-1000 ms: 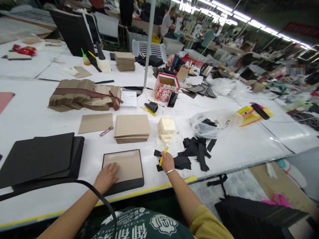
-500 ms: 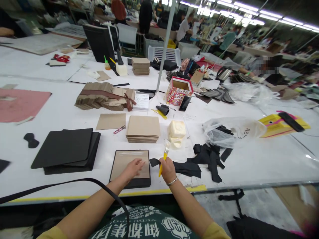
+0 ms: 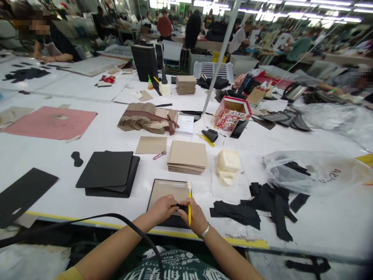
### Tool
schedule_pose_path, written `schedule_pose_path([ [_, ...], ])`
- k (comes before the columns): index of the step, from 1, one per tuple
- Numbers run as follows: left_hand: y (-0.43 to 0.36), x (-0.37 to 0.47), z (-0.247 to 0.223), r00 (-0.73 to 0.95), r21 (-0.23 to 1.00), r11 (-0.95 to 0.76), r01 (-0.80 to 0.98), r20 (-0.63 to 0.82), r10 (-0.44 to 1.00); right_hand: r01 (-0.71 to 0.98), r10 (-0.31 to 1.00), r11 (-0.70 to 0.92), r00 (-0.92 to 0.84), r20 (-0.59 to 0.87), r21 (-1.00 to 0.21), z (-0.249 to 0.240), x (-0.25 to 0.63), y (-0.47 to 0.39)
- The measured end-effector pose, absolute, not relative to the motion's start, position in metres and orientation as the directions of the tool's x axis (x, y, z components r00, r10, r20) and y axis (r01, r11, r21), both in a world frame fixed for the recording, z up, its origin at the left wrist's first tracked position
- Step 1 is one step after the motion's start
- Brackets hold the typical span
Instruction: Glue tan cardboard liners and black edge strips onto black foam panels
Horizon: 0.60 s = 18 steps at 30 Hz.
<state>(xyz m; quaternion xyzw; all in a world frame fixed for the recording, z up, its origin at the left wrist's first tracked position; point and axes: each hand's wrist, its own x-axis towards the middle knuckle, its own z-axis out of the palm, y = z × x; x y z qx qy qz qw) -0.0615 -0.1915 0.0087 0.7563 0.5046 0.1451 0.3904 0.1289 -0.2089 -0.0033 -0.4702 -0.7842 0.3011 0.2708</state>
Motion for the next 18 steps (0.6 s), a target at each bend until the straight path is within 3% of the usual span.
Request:
schedule_pose_path([
  [4, -0.187, -0.09, -0.005, 0.19, 0.781, 0.019, 0.625, -0.176, 0.966, 0.668, 0.949, 0.245, -0.313, 0.033, -0.703, -0.025, 0.13, -0.202],
  [10, -0.176, -0.126, -0.049, -0.182, 0.777, 0.468, 0.422, -0.433, 0.883, 0.739, 0.992, 0.108, -0.127, 0.02, -0.665, -0.044, 0.139, -0.184],
  [15, -0.162, -0.129, -0.075, -0.256, 0.753, 0.466, 0.465, -0.389, 0.885, 0.729, 0.996, -0.015, 0.074, 0.057, -0.684, -0.068, 0.122, -0.164],
  [18, -0.154, -0.132, -0.083, -0.263, 0.738, 0.423, 0.525, -0.332, 0.906, 0.737, 0.988, -0.011, 0.114, 0.108, -0.676, -0.082, 0.113, -0.155],
])
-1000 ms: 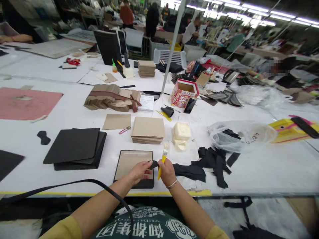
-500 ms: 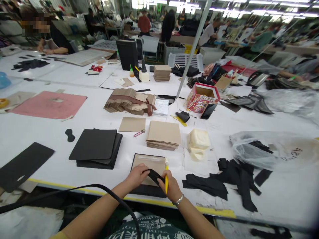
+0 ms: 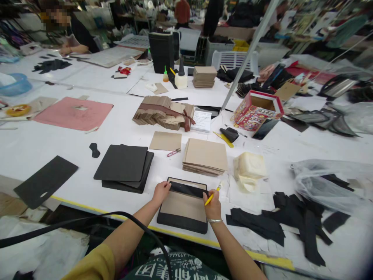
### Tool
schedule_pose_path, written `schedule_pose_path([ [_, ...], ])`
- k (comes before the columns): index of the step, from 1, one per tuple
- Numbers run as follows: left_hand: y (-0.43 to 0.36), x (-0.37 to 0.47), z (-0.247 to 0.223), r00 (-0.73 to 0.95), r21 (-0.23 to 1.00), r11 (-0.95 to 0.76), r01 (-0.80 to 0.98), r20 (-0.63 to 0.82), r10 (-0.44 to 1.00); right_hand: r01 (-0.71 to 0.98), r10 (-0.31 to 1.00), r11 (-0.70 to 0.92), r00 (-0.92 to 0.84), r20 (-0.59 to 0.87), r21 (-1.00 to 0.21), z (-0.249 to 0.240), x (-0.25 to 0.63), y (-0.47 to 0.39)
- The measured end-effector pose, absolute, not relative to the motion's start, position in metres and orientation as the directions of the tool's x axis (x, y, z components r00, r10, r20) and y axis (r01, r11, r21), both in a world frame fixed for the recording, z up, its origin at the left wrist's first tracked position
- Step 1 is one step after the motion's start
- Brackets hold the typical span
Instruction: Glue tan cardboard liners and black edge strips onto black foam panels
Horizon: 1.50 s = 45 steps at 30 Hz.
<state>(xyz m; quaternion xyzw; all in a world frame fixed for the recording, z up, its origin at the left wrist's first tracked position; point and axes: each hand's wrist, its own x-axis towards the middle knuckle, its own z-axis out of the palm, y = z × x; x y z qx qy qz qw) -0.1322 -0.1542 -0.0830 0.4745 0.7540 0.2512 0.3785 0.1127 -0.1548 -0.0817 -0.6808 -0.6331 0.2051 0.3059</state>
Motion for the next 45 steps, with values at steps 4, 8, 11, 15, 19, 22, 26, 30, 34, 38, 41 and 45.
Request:
schedule_pose_path([
  [4, -0.149, -0.137, -0.086, -0.277, 0.714, 0.383, 0.586, -0.268, 0.923, 0.768, 0.979, 0.036, 0.103, 0.178, -0.639, -0.096, 0.108, -0.146],
  [8, -0.146, -0.137, -0.087, -0.31, 0.685, 0.389, 0.616, -0.243, 0.919, 0.797, 0.972, 0.037, 0.111, 0.206, -0.603, -0.105, 0.105, -0.138],
  [11, -0.142, -0.136, -0.09, -0.338, 0.667, 0.424, 0.613, -0.264, 0.903, 0.8, 0.968, 0.032, 0.124, 0.217, -0.599, -0.109, 0.103, -0.134],
  [15, -0.137, -0.136, -0.093, -0.364, 0.639, 0.471, 0.608, -0.303, 0.881, 0.809, 0.966, 0.018, 0.137, 0.218, -0.587, -0.114, 0.1, -0.131],
  [19, -0.135, -0.136, -0.094, -0.373, 0.623, 0.503, 0.599, -0.339, 0.864, 0.803, 0.968, -0.001, 0.15, 0.201, -0.597, -0.118, 0.099, -0.132],
  [22, -0.134, -0.137, -0.095, -0.362, 0.609, 0.511, 0.606, -0.361, 0.86, 0.783, 0.97, -0.018, 0.166, 0.18, -0.622, -0.118, 0.1, -0.133],
  [26, -0.133, -0.138, -0.097, -0.359, 0.57, 0.526, 0.632, -0.386, 0.85, 0.759, 0.974, -0.041, 0.176, 0.144, -0.649, -0.118, 0.101, -0.132],
  [30, -0.134, -0.138, -0.098, -0.339, 0.572, 0.499, 0.65, -0.37, 0.865, 0.754, 0.974, -0.047, 0.182, 0.139, -0.655, -0.121, 0.102, -0.13],
  [34, -0.133, -0.136, -0.099, -0.341, 0.554, 0.485, 0.677, -0.348, 0.873, 0.761, 0.976, -0.046, 0.173, 0.134, -0.648, -0.124, 0.101, -0.128],
  [38, -0.133, -0.138, -0.099, -0.321, 0.515, 0.45, 0.729, -0.323, 0.89, 0.794, 0.977, -0.015, 0.14, 0.159, -0.607, -0.126, 0.102, -0.126],
  [41, -0.137, -0.139, -0.096, -0.329, 0.435, 0.37, 0.821, -0.17, 0.929, 0.838, 0.961, 0.027, 0.129, 0.246, -0.545, -0.125, 0.105, -0.127],
  [45, -0.151, -0.119, -0.093, 0.082, 0.311, -0.127, 0.942, 0.152, 0.985, 0.853, 0.932, 0.194, -0.006, 0.363, -0.484, -0.12, 0.102, -0.136],
])
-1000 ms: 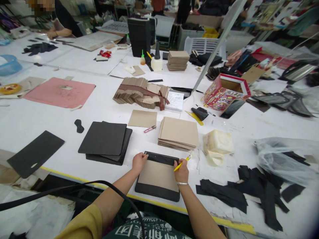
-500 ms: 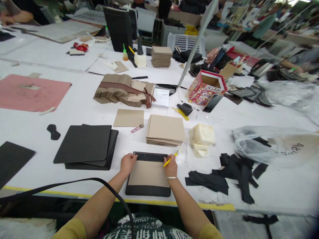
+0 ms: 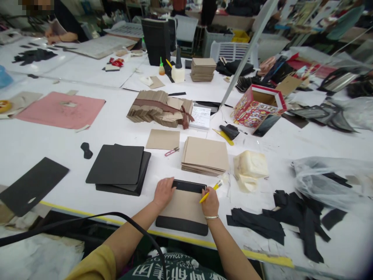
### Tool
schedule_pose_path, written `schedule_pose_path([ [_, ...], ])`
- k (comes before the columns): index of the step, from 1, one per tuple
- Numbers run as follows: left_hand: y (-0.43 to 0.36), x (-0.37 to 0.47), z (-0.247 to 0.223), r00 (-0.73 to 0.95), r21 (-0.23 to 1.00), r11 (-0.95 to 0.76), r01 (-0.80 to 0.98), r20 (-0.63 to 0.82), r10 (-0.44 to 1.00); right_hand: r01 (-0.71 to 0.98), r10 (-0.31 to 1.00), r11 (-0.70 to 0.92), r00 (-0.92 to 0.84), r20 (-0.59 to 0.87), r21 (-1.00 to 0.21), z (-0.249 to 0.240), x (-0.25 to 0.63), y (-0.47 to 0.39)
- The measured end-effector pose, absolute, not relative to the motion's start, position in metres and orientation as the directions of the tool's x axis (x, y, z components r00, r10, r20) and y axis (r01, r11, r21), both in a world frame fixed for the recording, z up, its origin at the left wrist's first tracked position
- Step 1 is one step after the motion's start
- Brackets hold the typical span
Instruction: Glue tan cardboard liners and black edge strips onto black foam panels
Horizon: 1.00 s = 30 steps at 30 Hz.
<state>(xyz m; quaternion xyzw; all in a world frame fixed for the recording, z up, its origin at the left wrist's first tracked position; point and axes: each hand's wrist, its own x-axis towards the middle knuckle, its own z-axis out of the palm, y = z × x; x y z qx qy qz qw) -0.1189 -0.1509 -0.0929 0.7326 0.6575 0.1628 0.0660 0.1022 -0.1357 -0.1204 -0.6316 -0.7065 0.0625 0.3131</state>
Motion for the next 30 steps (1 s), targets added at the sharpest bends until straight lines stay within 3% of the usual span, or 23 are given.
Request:
schedule_pose_path([
  [3, -0.163, -0.095, -0.094, 0.485, 0.241, -0.495, 0.835, 0.103, 0.868, 0.779, 0.899, 0.404, -0.241, 0.365, -0.48, -0.119, 0.093, -0.144],
  [6, -0.172, -0.091, -0.096, 0.521, 0.204, -0.505, 0.839, -0.034, 0.853, 0.725, 0.843, 0.534, -0.418, 0.339, -0.435, -0.121, 0.092, -0.151],
  [10, -0.179, -0.136, -0.081, 0.349, 0.174, -0.332, 0.927, -0.073, 0.934, 0.744, 0.836, 0.54, -0.42, 0.352, -0.395, -0.128, 0.109, -0.151],
  [14, -0.173, -0.217, -0.029, 0.105, 0.139, -0.129, 0.982, 0.164, 0.981, 0.732, 0.832, 0.543, -0.402, 0.383, -0.412, -0.134, 0.121, -0.149],
  [17, -0.159, -0.289, 0.009, -0.409, 0.137, 0.386, 0.912, 0.314, 0.857, 0.718, 0.819, 0.559, -0.403, 0.407, -0.414, -0.135, 0.119, -0.155],
  [18, -0.154, -0.312, 0.017, -0.566, 0.153, 0.546, 0.824, 0.284, 0.774, 0.719, 0.818, 0.56, -0.402, 0.412, -0.411, -0.135, 0.117, -0.158],
  [20, -0.149, -0.352, 0.024, -0.762, 0.171, 0.746, 0.643, 0.048, 0.646, 0.731, 0.823, 0.549, -0.389, 0.414, -0.404, -0.134, 0.114, -0.163],
  [22, -0.151, -0.381, 0.022, -0.788, 0.185, 0.809, 0.559, -0.184, 0.587, 0.745, 0.833, 0.53, -0.368, 0.414, -0.404, -0.131, 0.113, -0.167],
  [23, -0.154, -0.391, 0.02, -0.791, 0.171, 0.817, 0.551, -0.204, 0.577, 0.751, 0.839, 0.518, -0.353, 0.414, -0.409, -0.128, 0.113, -0.168],
  [26, -0.17, -0.407, 0.021, -0.772, 0.169, 0.766, 0.62, -0.041, 0.634, 0.758, 0.864, 0.472, -0.297, 0.406, -0.45, -0.111, 0.111, -0.172],
  [28, -0.184, -0.409, 0.027, -0.771, 0.309, 0.724, 0.617, 0.054, 0.634, 0.746, 0.882, 0.438, -0.246, 0.403, -0.502, -0.094, 0.107, -0.175],
  [30, -0.196, -0.404, 0.035, -0.816, 0.566, 0.662, 0.491, 0.034, 0.577, 0.715, 0.899, 0.404, -0.195, 0.392, -0.57, -0.075, 0.1, -0.178],
])
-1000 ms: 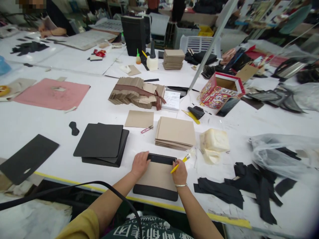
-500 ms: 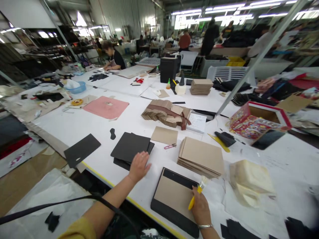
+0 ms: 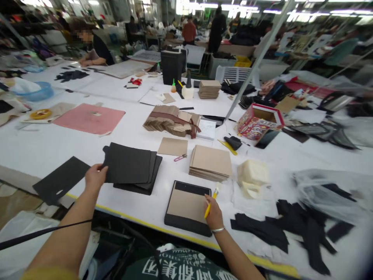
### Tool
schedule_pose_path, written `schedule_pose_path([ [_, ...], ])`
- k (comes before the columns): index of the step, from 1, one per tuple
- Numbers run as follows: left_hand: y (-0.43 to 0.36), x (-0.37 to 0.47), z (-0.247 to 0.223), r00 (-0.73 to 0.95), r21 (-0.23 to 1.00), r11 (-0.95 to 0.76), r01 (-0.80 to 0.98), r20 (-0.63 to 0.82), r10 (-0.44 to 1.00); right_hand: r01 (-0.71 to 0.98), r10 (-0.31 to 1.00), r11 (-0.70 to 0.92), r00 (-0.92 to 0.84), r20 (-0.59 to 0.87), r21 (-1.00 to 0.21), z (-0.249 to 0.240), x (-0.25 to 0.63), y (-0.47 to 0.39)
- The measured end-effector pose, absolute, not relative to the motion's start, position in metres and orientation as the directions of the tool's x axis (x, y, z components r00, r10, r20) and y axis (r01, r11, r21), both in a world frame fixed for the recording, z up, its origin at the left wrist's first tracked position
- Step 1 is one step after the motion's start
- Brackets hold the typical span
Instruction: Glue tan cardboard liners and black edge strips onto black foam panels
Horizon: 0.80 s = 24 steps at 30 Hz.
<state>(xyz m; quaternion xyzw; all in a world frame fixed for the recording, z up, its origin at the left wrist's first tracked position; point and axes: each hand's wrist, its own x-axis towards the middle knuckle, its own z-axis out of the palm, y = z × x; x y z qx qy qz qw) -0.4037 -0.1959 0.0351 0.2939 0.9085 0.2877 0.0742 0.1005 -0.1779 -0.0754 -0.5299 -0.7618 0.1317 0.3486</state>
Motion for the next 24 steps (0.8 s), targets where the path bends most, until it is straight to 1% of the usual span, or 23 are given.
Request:
schedule_pose_path([
  [1, -0.201, -0.398, 0.038, -0.82, 0.692, 0.594, 0.411, -0.005, 0.573, 0.688, 0.915, 0.375, -0.17, 0.365, -0.621, -0.067, 0.097, -0.18],
  [2, -0.207, -0.388, 0.04, -0.801, 0.767, 0.537, 0.352, -0.051, 0.597, 0.652, 0.934, 0.341, -0.156, 0.321, -0.677, -0.059, 0.093, -0.181],
  [4, -0.217, -0.359, 0.039, -0.714, 0.893, 0.409, 0.185, -0.164, 0.68, 0.554, 0.964, 0.265, -0.132, 0.231, -0.789, -0.045, 0.084, -0.186],
  [5, -0.223, -0.338, 0.035, -0.664, 0.931, 0.36, 0.066, -0.228, 0.712, 0.506, 0.974, 0.226, -0.119, 0.192, -0.832, -0.041, 0.081, -0.188],
  [6, -0.229, -0.314, 0.028, -0.646, 0.94, 0.34, -0.031, -0.278, 0.711, 0.466, 0.981, 0.193, -0.104, 0.163, -0.863, -0.037, 0.078, -0.19],
  [8, -0.241, -0.262, 0.007, -0.541, 0.927, 0.357, -0.117, -0.361, 0.76, 0.436, 0.99, 0.142, -0.069, 0.125, -0.889, -0.034, 0.077, -0.196],
  [10, -0.251, -0.213, -0.019, -0.376, 0.916, 0.379, -0.131, -0.4, 0.836, 0.489, 0.995, 0.1, -0.03, 0.098, -0.867, -0.038, 0.081, -0.201],
  [11, -0.255, -0.192, -0.032, -0.308, 0.914, 0.393, -0.101, -0.405, 0.861, 0.538, 0.996, 0.08, -0.009, 0.089, -0.839, -0.041, 0.085, -0.203],
  [12, -0.258, -0.175, -0.043, -0.289, 0.914, 0.406, -0.027, -0.396, 0.872, 0.591, 0.996, 0.065, 0.01, 0.088, -0.804, -0.046, 0.09, -0.205],
  [14, -0.262, -0.152, -0.061, -0.32, 0.875, 0.435, 0.212, -0.359, 0.877, 0.687, 0.992, 0.068, 0.029, 0.121, -0.723, -0.059, 0.102, -0.206],
  [16, -0.262, -0.142, -0.072, -0.345, 0.777, 0.432, 0.457, -0.293, 0.892, 0.749, 0.986, 0.101, 0.014, 0.167, -0.654, -0.072, 0.113, -0.205],
  [18, -0.259, -0.14, -0.078, -0.319, 0.685, 0.397, 0.611, -0.245, 0.915, 0.783, 0.981, 0.13, -0.01, 0.196, -0.608, -0.085, 0.12, -0.202],
  [20, -0.254, -0.141, -0.081, -0.293, 0.635, 0.375, 0.675, -0.236, 0.927, 0.801, 0.976, 0.16, -0.038, 0.217, -0.577, -0.095, 0.124, -0.197],
  [24, -0.249, -0.143, -0.086, -0.311, 0.576, 0.408, 0.709, -0.263, 0.913, 0.84, 0.963, 0.221, -0.109, 0.245, -0.496, -0.104, 0.125, -0.19],
])
